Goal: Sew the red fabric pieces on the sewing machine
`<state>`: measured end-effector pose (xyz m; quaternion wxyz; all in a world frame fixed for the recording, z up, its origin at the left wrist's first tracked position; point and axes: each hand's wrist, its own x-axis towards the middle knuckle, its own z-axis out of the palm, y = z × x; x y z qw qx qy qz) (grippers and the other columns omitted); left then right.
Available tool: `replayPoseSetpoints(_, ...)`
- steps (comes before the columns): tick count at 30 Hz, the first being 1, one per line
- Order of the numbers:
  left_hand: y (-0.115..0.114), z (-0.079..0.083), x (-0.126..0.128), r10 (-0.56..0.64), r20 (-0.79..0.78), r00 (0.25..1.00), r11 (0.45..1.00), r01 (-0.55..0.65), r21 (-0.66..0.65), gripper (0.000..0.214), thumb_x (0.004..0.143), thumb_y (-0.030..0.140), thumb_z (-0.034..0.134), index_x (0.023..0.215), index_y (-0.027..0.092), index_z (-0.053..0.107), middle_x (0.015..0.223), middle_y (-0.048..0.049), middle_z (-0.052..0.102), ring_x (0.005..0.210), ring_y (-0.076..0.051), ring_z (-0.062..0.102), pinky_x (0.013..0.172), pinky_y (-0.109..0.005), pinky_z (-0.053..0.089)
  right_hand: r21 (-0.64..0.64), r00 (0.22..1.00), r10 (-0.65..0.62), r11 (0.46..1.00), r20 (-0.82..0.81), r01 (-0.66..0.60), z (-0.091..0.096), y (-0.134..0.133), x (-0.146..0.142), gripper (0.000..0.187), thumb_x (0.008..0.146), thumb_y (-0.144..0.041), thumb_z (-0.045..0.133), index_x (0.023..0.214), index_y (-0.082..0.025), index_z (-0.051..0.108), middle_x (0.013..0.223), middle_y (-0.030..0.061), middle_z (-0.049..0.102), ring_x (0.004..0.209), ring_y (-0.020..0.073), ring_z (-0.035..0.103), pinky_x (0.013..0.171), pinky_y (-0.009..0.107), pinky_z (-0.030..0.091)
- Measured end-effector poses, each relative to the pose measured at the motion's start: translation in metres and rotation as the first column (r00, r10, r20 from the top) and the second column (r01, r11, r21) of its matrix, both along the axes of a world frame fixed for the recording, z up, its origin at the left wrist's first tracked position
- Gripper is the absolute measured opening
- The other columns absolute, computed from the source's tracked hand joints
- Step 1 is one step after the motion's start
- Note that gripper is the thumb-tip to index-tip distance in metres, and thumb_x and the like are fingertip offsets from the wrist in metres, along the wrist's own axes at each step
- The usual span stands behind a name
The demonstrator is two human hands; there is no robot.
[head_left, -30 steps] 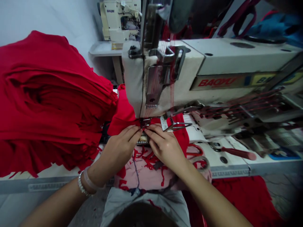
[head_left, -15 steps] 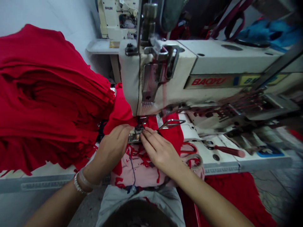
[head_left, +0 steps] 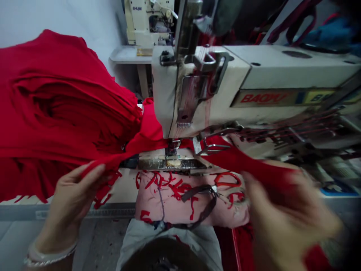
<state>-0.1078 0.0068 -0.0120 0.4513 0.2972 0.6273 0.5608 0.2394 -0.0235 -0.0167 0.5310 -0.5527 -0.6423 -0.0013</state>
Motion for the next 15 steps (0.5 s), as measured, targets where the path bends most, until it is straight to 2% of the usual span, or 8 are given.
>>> replayPoseSetpoints(2, 0.009, 0.018, 0.004, 0.139, 0.219, 0.966, 0.975, -0.172, 0.139, 0.005, 0.089, 0.027, 0.065, 0.090, 0.030, 0.068, 0.093, 0.0150, 0.074, 0.085, -0.008, 0.067, 0.065, -0.015, 0.057, 0.141, 0.896, 0.173, 0.958, 0.409, -0.250, 0.003, 0.021, -0.035, 0.028, 0.088, -0.014, 0.060, 0.115, -0.023, 0.062, 0.106, 0.0083, 0.068, 0.099, 0.0223, 0.063, 0.082, 0.038, 0.054)
replayPoseSetpoints(3, 0.015, 0.026, 0.009, 0.127, 0.300, 0.945, 0.960, -0.193, 0.202, 0.010, 0.095, 0.030, 0.059, 0.092, 0.033, 0.067, 0.099, 0.0192, 0.072, 0.092, -0.004, 0.066, 0.064, -0.009, 0.054, 0.111, 0.779, 0.245, 0.922, 0.577, -0.372, 0.001, 0.031, -0.050, 0.023, 0.090, -0.011, 0.055, 0.110, -0.018, 0.064, 0.107, 0.0101, 0.069, 0.099, 0.0215, 0.063, 0.081, 0.036, 0.054)
replayPoseSetpoints(5, 0.026, 0.039, 0.025, -0.009, 0.381, 0.925, 0.935, -0.127, 0.330, 0.019, 0.101, 0.039, 0.049, 0.098, 0.039, 0.067, 0.109, 0.0236, 0.068, 0.101, 0.001, 0.062, 0.058, 0.000, 0.044, 0.070, 0.656, 0.265, 0.896, 0.707, -0.438, -0.008, 0.046, -0.069, 0.022, 0.092, -0.007, 0.050, 0.106, -0.010, 0.066, 0.108, 0.0128, 0.070, 0.101, 0.0216, 0.061, 0.084, 0.035, 0.053)
replayPoseSetpoints(7, 0.035, 0.042, 0.046, -0.203, 0.237, 0.950, 0.865, 0.061, 0.497, 0.019, 0.100, 0.041, 0.049, 0.101, 0.038, 0.068, 0.109, 0.0178, 0.069, 0.096, 0.000, 0.063, 0.055, 0.000, 0.043, 0.044, 0.628, 0.259, 0.905, 0.734, -0.424, -0.018, 0.053, -0.071, 0.022, 0.091, -0.007, 0.051, 0.107, -0.005, 0.066, 0.113, 0.0147, 0.069, 0.105, 0.0233, 0.059, 0.086, 0.037, 0.051)
replayPoseSetpoints(9, 0.042, 0.033, 0.067, -0.333, -0.163, 0.929, 0.726, 0.363, 0.585, 0.015, 0.095, 0.032, 0.058, 0.100, 0.029, 0.071, 0.103, 0.0063, 0.071, 0.089, -0.006, 0.066, 0.063, -0.010, 0.051, 0.028, 0.643, 0.234, 0.929, 0.729, -0.370, -0.023, 0.053, -0.063, 0.023, 0.091, -0.012, 0.056, 0.111, -0.004, 0.065, 0.117, 0.0150, 0.067, 0.105, 0.0249, 0.058, 0.086, 0.040, 0.050)
replayPoseSetpoints(10, 0.043, 0.025, 0.076, -0.350, -0.381, 0.856, 0.652, 0.515, 0.557, 0.014, 0.091, 0.024, 0.061, 0.099, 0.025, 0.073, 0.101, 0.0013, 0.071, 0.089, -0.010, 0.067, 0.071, -0.016, 0.055, 0.025, 0.653, 0.213, 0.942, 0.726, -0.335, -0.023, 0.051, -0.058, 0.025, 0.091, -0.014, 0.057, 0.113, -0.004, 0.064, 0.116, 0.0149, 0.067, 0.104, 0.0253, 0.057, 0.085, 0.041, 0.049)
replayPoseSetpoints(12, 0.043, 0.008, 0.088, -0.272, -0.756, 0.595, 0.540, 0.745, 0.392, 0.022, 0.086, 0.011, 0.061, 0.102, 0.019, 0.073, 0.105, -0.0060, 0.071, 0.096, -0.017, 0.066, 0.086, -0.029, 0.056, 0.023, 0.668, 0.171, 0.963, 0.724, -0.270, -0.023, 0.048, -0.052, 0.029, 0.091, -0.017, 0.059, 0.117, -0.004, 0.063, 0.114, 0.0147, 0.068, 0.101, 0.0259, 0.057, 0.083, 0.043, 0.048)
replayPoseSetpoints(15, 0.036, -0.011, 0.091, -0.013, -0.994, 0.104, 0.526, 0.847, 0.082, 0.035, 0.087, 0.005, 0.057, 0.120, 0.015, 0.066, 0.120, -0.0122, 0.065, 0.111, -0.025, 0.059, 0.089, -0.038, 0.055, 0.020, 0.677, 0.156, 0.970, 0.719, -0.244, -0.023, 0.044, -0.051, 0.030, 0.090, -0.015, 0.059, 0.118, -0.006, 0.063, 0.111, 0.0147, 0.067, 0.101, 0.0273, 0.056, 0.083, 0.045, 0.047)
